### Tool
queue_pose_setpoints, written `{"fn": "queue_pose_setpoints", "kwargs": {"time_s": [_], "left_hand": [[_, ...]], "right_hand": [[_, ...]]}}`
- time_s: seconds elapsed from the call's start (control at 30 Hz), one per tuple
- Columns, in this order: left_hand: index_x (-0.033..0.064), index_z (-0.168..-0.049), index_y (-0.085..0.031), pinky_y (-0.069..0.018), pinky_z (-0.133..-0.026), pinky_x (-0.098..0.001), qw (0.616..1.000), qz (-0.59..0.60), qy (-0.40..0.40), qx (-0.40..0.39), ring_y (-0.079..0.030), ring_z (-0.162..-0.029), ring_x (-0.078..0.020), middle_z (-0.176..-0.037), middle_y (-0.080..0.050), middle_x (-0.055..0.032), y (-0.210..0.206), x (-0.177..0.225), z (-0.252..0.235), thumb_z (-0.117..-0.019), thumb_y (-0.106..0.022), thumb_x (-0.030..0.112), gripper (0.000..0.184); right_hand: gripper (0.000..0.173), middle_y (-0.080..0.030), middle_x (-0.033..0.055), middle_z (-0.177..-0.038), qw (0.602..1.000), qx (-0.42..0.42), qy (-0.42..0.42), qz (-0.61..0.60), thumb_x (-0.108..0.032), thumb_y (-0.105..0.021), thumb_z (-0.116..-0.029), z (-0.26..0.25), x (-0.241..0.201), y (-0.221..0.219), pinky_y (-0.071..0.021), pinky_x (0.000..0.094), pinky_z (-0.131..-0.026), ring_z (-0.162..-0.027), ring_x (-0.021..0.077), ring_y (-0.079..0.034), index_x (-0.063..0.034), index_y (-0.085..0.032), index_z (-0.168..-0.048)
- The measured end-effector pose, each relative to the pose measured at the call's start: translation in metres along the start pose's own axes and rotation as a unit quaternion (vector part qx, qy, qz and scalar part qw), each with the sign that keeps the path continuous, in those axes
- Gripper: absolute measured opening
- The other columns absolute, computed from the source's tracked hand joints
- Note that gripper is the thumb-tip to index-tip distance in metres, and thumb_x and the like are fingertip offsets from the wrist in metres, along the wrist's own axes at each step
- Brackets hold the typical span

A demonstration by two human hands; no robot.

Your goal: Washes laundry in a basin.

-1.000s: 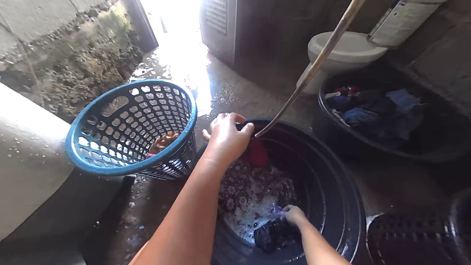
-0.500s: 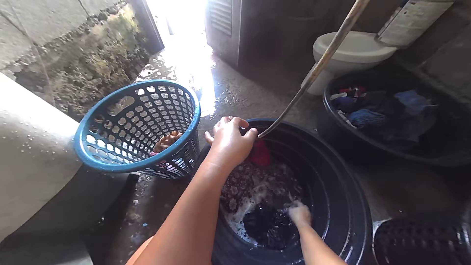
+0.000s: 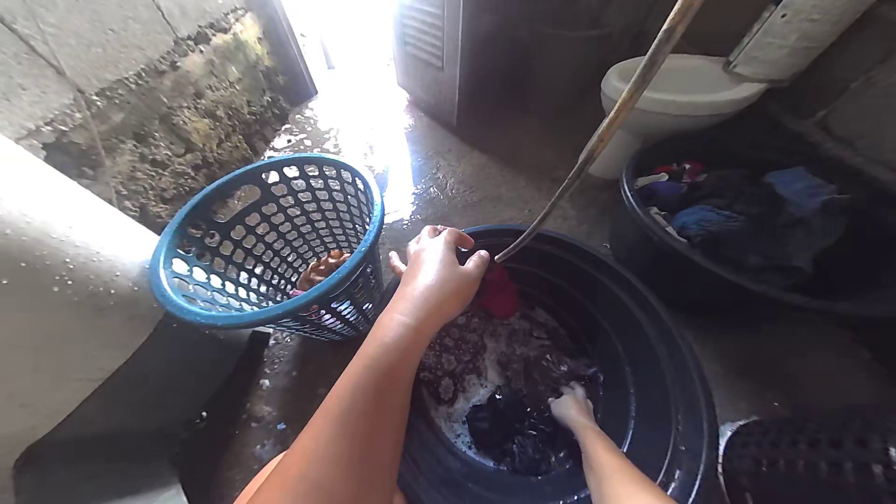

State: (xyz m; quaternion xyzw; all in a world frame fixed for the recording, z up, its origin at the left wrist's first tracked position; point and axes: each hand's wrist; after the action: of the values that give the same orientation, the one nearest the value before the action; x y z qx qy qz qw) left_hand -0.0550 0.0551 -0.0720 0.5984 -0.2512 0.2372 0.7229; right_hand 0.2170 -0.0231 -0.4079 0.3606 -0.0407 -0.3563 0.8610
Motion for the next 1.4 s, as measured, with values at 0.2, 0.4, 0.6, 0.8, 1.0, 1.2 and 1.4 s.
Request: {"fn": "queue_pose_setpoints", "kwargs": {"time_s": [0.2, 0.4, 0.6, 0.8, 1.0, 1.2, 1.4], "left_hand": [[0.0154, -0.137, -0.062, -0.0234, -0.115, -0.0713, 0.982, -0.119, -0.030, -0.146, -0.047, -0.137, -0.0353, -0.146, -0.052, -0.0124, -0.029, -0.001, -0.004, -0.0999, -0.065, 0.035, 0.042], [0.0206, -0.156, -0.043, -0.0485, -0.097, -0.0667, 0.946, -0.148, -0.055, -0.283, -0.054, -0.129, -0.0432, -0.156, -0.042, -0.0158, -0.075, 0.002, 0.002, -0.0831, -0.085, 0.020, 0.084], [0.0041, -0.122, -0.065, -0.0512, -0.094, -0.0599, 0.951, -0.136, -0.060, -0.273, -0.065, -0.110, -0.0369, -0.116, -0.068, -0.0204, -0.073, 0.009, -0.012, -0.0931, -0.073, 0.017, 0.032], [0.0072, -0.134, -0.057, -0.0553, -0.088, -0.0466, 0.963, 0.135, -0.078, -0.222, -0.067, -0.102, -0.0243, -0.115, -0.068, -0.0145, -0.059, 0.026, -0.004, -0.0982, -0.060, 0.007, 0.036], [0.0085, -0.120, -0.062, -0.0560, -0.085, -0.0415, 0.809, 0.580, 0.075, -0.060, -0.067, -0.097, -0.0193, -0.105, -0.069, -0.0075, -0.074, 0.036, 0.000, -0.1050, -0.040, 0.052, 0.051], [0.0053, -0.117, -0.059, -0.0601, -0.082, -0.0407, 0.702, 0.703, 0.091, -0.067, -0.071, -0.089, -0.0220, -0.098, -0.070, -0.0113, -0.088, 0.033, -0.011, -0.1059, -0.052, 0.035, 0.032], [0.0096, -0.144, -0.053, -0.0601, -0.086, -0.0340, 0.866, 0.399, -0.194, -0.230, -0.071, -0.095, -0.0171, -0.110, -0.072, -0.0101, -0.067, 0.040, 0.002, -0.0906, -0.065, -0.008, 0.058]], "right_hand": [[0.033, -0.070, 0.0147, -0.092, 0.966, -0.013, 0.108, -0.235, -0.024, -0.057, -0.1047, 0.052, -0.082, 0.068, -0.0542, 0.0423, -0.081, -0.082, 0.0209, -0.066, 0.0061, -0.069, -0.100], [0.028, -0.056, -0.0048, -0.060, 0.823, 0.008, 0.431, -0.369, -0.012, -0.054, -0.0923, 0.180, -0.102, 0.184, -0.0447, 0.0234, -0.049, -0.052, 0.0040, -0.051, -0.0132, -0.059, -0.065], [0.019, -0.054, -0.0050, -0.068, 0.766, 0.190, 0.483, -0.379, -0.015, -0.070, -0.0906, 0.220, -0.077, 0.221, -0.0471, 0.0208, -0.050, -0.055, 0.0043, -0.051, -0.0167, -0.053, -0.082], [0.073, -0.066, 0.0168, -0.122, 0.941, 0.006, 0.330, -0.081, -0.030, -0.093, -0.0757, 0.164, -0.066, 0.193, -0.0557, 0.0528, -0.089, -0.103, 0.0317, -0.066, -0.0106, -0.061, -0.139], [0.021, -0.075, 0.0084, -0.095, 0.774, 0.054, 0.449, -0.444, 0.003, -0.067, -0.0918, 0.200, -0.106, 0.163, -0.0643, 0.0353, -0.076, -0.080, 0.0166, -0.073, -0.0011, -0.069, -0.113], [0.049, -0.072, 0.0084, -0.111, 0.792, -0.043, 0.443, -0.418, -0.006, -0.080, -0.0811, 0.208, -0.101, 0.175, -0.0610, 0.0339, -0.085, -0.096, 0.0165, -0.071, -0.0041, -0.062, -0.127], [0.042, -0.076, 0.0067, -0.099, 0.670, -0.273, 0.479, -0.497, -0.018, -0.088, -0.0756, 0.181, -0.093, 0.155, -0.0639, 0.0364, -0.080, -0.087, 0.0180, -0.074, -0.0132, -0.072, -0.114]]}}
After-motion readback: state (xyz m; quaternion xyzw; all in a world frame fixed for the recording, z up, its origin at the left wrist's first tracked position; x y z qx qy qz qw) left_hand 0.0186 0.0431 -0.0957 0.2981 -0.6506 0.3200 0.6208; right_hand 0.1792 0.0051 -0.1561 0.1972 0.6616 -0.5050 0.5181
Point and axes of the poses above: each hand's wrist, its own z-axis away from the middle knuckle, its own y-axis out of the back of the hand, x = y × z
